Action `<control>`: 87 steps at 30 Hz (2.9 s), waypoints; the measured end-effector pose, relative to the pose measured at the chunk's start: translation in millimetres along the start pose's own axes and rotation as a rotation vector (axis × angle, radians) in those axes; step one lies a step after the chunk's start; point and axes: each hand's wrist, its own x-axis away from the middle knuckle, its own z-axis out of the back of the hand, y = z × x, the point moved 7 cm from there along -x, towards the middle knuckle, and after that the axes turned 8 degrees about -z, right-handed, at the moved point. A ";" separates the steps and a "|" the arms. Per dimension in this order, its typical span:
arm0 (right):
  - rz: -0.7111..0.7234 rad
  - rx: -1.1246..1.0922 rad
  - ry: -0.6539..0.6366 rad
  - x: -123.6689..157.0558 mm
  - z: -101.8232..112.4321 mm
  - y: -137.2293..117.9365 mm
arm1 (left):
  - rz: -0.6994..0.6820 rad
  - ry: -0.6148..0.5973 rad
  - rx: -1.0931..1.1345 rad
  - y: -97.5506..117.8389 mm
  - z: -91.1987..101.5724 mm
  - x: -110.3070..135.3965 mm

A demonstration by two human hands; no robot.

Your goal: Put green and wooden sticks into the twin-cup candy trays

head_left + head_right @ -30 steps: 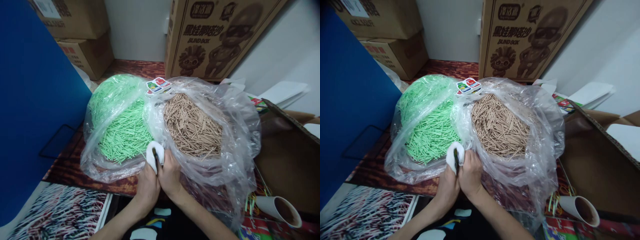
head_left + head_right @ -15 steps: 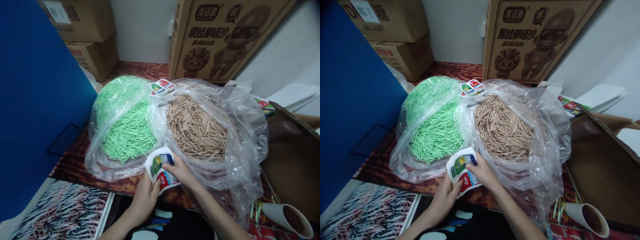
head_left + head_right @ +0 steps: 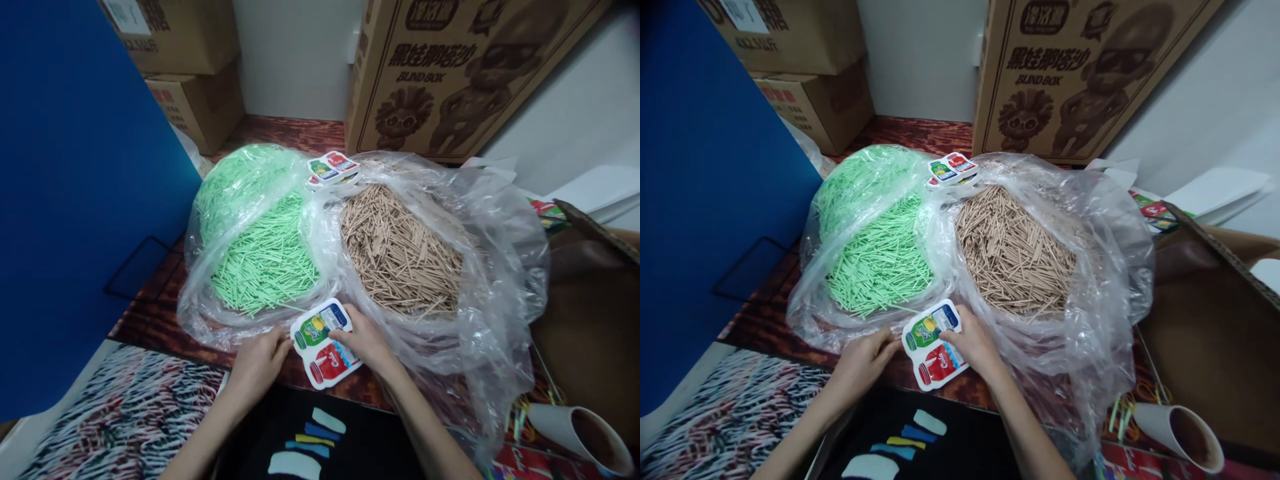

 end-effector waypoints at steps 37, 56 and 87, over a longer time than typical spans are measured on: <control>0.670 0.937 -0.075 0.0 -93.8 -118.8 | -0.352 0.241 -0.214 -3.7 -32.1 15.9; 0.492 -0.106 0.261 12.3 6.4 -81.2 | -0.206 0.143 -0.325 17.4 -48.1 -16.3; 0.552 0.258 0.476 -3.2 -24.9 -33.8 | -0.040 0.325 -0.059 -11.8 -20.9 -24.2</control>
